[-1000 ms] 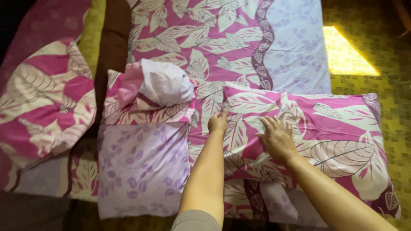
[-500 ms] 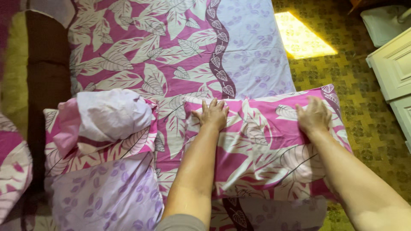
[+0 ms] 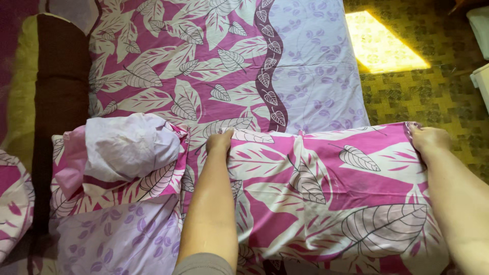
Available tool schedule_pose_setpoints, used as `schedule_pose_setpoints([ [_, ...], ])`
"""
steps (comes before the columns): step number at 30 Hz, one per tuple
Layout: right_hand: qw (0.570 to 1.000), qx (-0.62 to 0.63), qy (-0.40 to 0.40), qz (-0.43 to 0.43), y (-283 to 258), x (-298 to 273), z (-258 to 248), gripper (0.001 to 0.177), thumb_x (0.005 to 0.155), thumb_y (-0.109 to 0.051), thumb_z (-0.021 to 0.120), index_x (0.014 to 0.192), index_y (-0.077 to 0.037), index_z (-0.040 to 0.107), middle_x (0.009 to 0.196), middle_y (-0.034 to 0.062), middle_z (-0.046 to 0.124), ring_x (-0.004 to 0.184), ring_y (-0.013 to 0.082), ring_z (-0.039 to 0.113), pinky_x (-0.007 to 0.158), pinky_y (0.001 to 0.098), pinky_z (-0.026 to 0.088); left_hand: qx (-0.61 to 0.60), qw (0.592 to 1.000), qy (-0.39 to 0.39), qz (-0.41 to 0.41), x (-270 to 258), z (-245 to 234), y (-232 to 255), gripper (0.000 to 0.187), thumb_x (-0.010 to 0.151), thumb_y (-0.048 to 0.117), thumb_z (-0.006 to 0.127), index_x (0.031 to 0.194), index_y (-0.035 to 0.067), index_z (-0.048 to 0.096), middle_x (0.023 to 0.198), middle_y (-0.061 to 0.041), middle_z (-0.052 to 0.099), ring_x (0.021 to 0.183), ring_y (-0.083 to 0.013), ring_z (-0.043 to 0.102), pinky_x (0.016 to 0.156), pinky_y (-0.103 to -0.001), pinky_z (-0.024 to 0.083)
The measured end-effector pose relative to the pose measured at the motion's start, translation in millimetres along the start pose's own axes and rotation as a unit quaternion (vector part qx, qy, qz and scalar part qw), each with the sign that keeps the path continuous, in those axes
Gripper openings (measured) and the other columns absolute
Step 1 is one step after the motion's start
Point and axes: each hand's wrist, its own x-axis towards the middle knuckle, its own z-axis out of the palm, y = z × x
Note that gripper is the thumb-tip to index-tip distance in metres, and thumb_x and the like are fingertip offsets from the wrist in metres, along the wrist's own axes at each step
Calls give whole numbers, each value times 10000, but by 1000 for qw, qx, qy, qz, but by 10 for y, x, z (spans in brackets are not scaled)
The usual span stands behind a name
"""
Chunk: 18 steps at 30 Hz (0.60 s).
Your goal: The person puts a pillow into a pillowcase on a bed. They insert the pillow, pull the case over it, and smooth the fabric. The person then places the finished pillow on the bed.
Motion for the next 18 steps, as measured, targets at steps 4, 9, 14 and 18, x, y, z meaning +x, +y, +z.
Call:
schedule_pose_setpoints([
  [4,989,125,41,65,8,-87,5,436,994,-563,691,1136,-167,806,1174,210,733,1053,429,678,955,466,500,41,999,17,6,8,114,45,444,926,509,702,1184,152,749,1293,-173,694,1186,-374,664,953,-489,550],
  [9,985,139,88,50,179,-37,4,403,1064,-508,681,1137,-131,807,1141,221,738,1019,439,686,910,495,515,45,996,70,19,35,272,-78,338,960,418,680,1186,166,696,1217,-166,661,1114,-369,660,864,-476,557],
  [14,972,184,106,102,429,59,136,374,1035,-486,715,1134,-135,797,1100,237,730,970,408,692,874,474,516,31,993,106,43,54,391,-111,298,967,376,676,1147,138,665,1135,-133,742,1063,-358,706,827,-491,573],
  [18,970,209,98,81,404,-5,45,391,1062,-490,688,1182,-135,800,1147,198,764,972,360,721,923,429,534,0,995,103,18,33,215,-54,319,932,429,693,1149,195,673,1143,-98,739,1069,-333,700,825,-494,561],
])
